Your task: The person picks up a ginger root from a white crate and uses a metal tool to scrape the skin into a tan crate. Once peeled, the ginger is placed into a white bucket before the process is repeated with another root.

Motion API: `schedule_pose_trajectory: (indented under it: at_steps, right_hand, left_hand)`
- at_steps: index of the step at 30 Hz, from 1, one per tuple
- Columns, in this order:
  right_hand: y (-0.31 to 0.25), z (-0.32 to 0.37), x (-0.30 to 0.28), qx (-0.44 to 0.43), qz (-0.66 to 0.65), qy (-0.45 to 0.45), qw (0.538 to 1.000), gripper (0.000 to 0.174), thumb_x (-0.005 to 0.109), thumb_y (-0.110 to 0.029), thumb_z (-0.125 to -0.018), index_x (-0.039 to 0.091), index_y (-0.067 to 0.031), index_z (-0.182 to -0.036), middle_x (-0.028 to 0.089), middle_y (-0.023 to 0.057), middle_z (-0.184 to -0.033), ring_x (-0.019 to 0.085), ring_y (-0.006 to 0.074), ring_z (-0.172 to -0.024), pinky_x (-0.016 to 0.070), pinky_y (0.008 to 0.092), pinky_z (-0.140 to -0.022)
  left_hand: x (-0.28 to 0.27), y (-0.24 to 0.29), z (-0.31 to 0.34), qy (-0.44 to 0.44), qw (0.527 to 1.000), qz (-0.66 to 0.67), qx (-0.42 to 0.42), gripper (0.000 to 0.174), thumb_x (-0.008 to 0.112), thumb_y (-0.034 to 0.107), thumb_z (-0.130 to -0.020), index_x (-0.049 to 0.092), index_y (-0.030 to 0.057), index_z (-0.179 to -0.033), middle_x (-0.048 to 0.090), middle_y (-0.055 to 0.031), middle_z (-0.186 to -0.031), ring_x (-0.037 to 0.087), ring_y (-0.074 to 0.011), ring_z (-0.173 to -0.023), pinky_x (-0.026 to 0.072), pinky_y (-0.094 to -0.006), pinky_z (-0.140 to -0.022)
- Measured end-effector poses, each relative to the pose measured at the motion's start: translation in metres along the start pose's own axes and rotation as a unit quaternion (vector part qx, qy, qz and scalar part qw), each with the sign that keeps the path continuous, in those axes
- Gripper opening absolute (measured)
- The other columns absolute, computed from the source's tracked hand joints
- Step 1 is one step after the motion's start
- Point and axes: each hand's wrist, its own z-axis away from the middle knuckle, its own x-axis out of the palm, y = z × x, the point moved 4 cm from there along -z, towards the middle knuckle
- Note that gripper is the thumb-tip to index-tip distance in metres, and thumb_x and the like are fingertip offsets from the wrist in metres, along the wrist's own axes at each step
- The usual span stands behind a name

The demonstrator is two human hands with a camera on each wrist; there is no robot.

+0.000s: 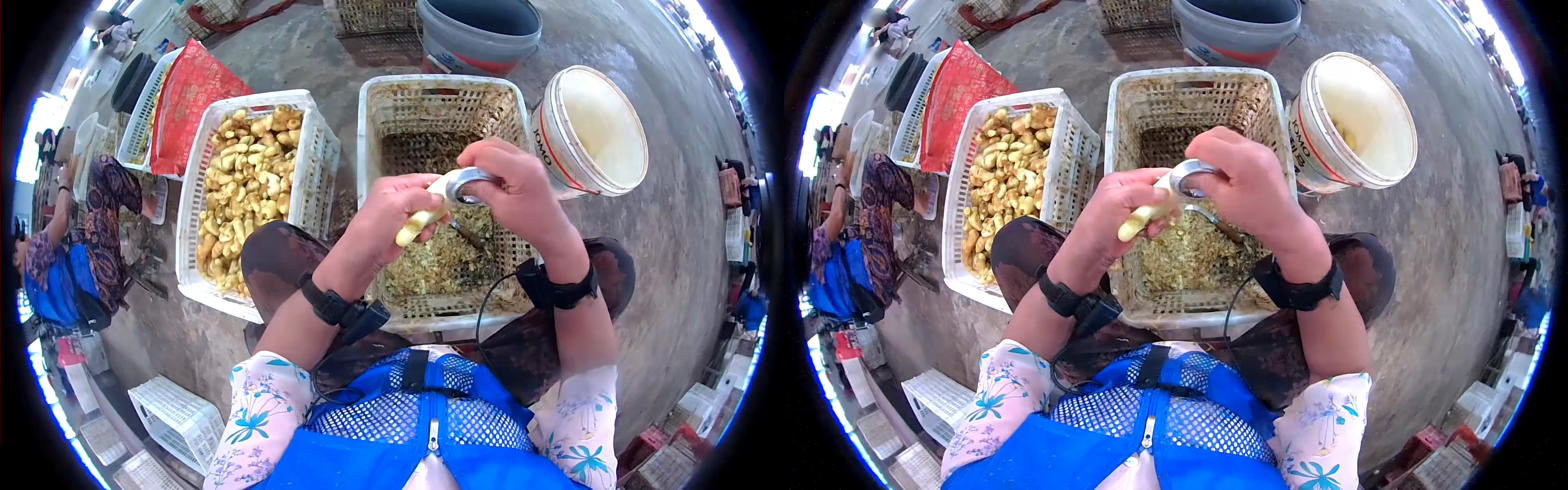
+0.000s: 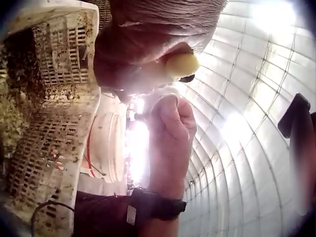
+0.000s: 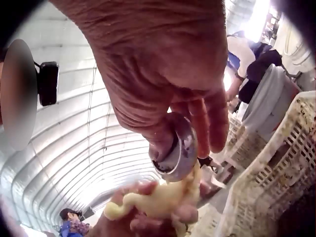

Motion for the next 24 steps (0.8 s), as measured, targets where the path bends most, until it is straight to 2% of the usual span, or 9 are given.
schedule_pose_trajectory:
  at_steps: [2, 6, 7, 10, 14, 15, 18, 21, 24]
  right_hand:
    - [0.009, -0.001, 0.0, 0.021, 0.015, -0.003, 1.0, 0.011, 0.073, -0.001, -0.083, 0.066, 0.0018, -0.092, 0.066, 0.0112, -0.078, 0.063, 0.0228, -0.07, 0.0498, 0.0341, -0.065]
    - [0.023, -0.007, -0.05, 0.127, 0.003, 0.141, 0.982, 0.008, 0.075, -0.002, -0.086, 0.067, 0.0006, -0.086, 0.065, 0.0033, -0.074, 0.057, 0.0103, -0.064, 0.0448, 0.03, -0.057]
    - [0.023, -0.007, -0.05, 0.113, -0.014, 0.114, 0.987, 0.005, 0.074, -0.001, -0.087, 0.07, -0.0003, -0.091, 0.065, -0.0017, -0.077, 0.056, 0.0046, -0.068, 0.0451, 0.0259, -0.06]
    - [0.0, -0.007, -0.023, 0.09, -0.148, 0.013, 0.985, 0.013, 0.074, 0.001, -0.087, 0.072, -0.0003, -0.099, 0.065, -0.0033, -0.078, 0.056, 0.004, -0.071, 0.0463, 0.0234, -0.064]
    - [-0.008, -0.006, -0.015, 0.088, -0.149, -0.074, 0.982, 0.016, 0.075, 0.001, -0.086, 0.073, -0.0008, -0.102, 0.066, -0.0031, -0.077, 0.058, 0.0035, -0.072, 0.0474, 0.023, -0.066]
    - [-0.005, -0.007, -0.017, 0.078, -0.109, -0.07, 0.988, 0.015, 0.076, 0.0, -0.086, 0.072, -0.0003, -0.101, 0.067, -0.0027, -0.076, 0.058, 0.0035, -0.072, 0.0476, 0.0234, -0.066]
    - [0.014, -0.011, -0.039, 0.129, -0.088, 0.044, 0.987, 0.019, 0.071, 0.007, -0.085, 0.072, 0.0015, -0.103, 0.073, 0.0013, -0.093, 0.067, 0.0056, -0.084, 0.0531, 0.0225, -0.074]
    - [-0.006, -0.011, -0.031, 0.035, -0.162, 0.024, 0.986, 0.014, 0.073, 0.004, -0.085, 0.072, 0.0011, -0.098, 0.072, 0.0003, -0.088, 0.064, 0.0058, -0.081, 0.0519, 0.0232, -0.073]
    - [-0.013, -0.009, -0.016, -0.02, -0.155, -0.03, 0.987, 0.017, 0.076, 0.001, -0.085, 0.072, 0.0011, -0.102, 0.068, -0.0031, -0.083, 0.059, 0.0031, -0.077, 0.0483, 0.0212, -0.069]
  left_hand:
    - [-0.001, 0.0, 0.0, -0.034, 0.998, 0.036, -0.026, 0.041, 0.061, 0.013, -0.092, 0.061, -0.0078, -0.127, 0.069, -0.015, -0.09, 0.058, -0.0127, -0.058, 0.0456, -0.0231, -0.051]
    - [0.006, 0.007, 0.007, -0.13, 0.978, 0.158, -0.036, 0.043, 0.057, 0.02, -0.094, 0.057, -0.0062, -0.128, 0.069, -0.0172, -0.091, 0.058, -0.0147, -0.057, 0.0441, -0.0247, -0.052]
    - [0.008, 0.008, 0.008, -0.136, 0.976, 0.167, -0.037, 0.042, 0.056, 0.022, -0.095, 0.057, -0.005, -0.127, 0.069, -0.0183, -0.092, 0.058, -0.015, -0.057, 0.0448, -0.0257, -0.053]
    - [0.014, 0.01, 0.009, -0.155, 0.967, 0.198, -0.041, 0.042, 0.055, 0.023, -0.096, 0.057, -0.0045, -0.127, 0.069, -0.018, -0.091, 0.058, -0.0145, -0.057, 0.0447, -0.0257, -0.053]
    - [0.01, 0.0, 0.009, -0.176, 0.964, 0.19, -0.061, 0.043, 0.054, 0.024, -0.097, 0.056, -0.0049, -0.129, 0.068, -0.0194, -0.091, 0.056, -0.0145, -0.054, 0.0443, -0.026, -0.053]
    - [0.011, 0.0, 0.008, -0.188, 0.956, 0.213, -0.071, 0.044, 0.053, 0.025, -0.098, 0.055, -0.0054, -0.13, 0.068, -0.0197, -0.091, 0.056, -0.0148, -0.054, 0.0443, -0.0263, -0.053]
    - [0.012, 0.003, 0.009, -0.199, 0.942, 0.256, -0.085, 0.048, 0.052, 0.027, -0.099, 0.053, -0.0066, -0.132, 0.068, -0.0208, -0.092, 0.055, -0.0158, -0.054, 0.0442, -0.0271, -0.052]
    - [0.018, 0.007, 0.009, -0.192, 0.952, 0.237, -0.038, 0.05, 0.05, 0.031, -0.1, 0.053, -0.0071, -0.133, 0.068, -0.0227, -0.095, 0.056, -0.0172, -0.056, 0.0441, -0.028, -0.053]
    - [0.022, 0.005, 0.008, -0.206, 0.954, 0.216, -0.025, 0.05, 0.049, 0.033, -0.1, 0.056, -0.0072, -0.129, 0.069, -0.0241, -0.096, 0.057, -0.0176, -0.058, 0.044, -0.0289, -0.053]
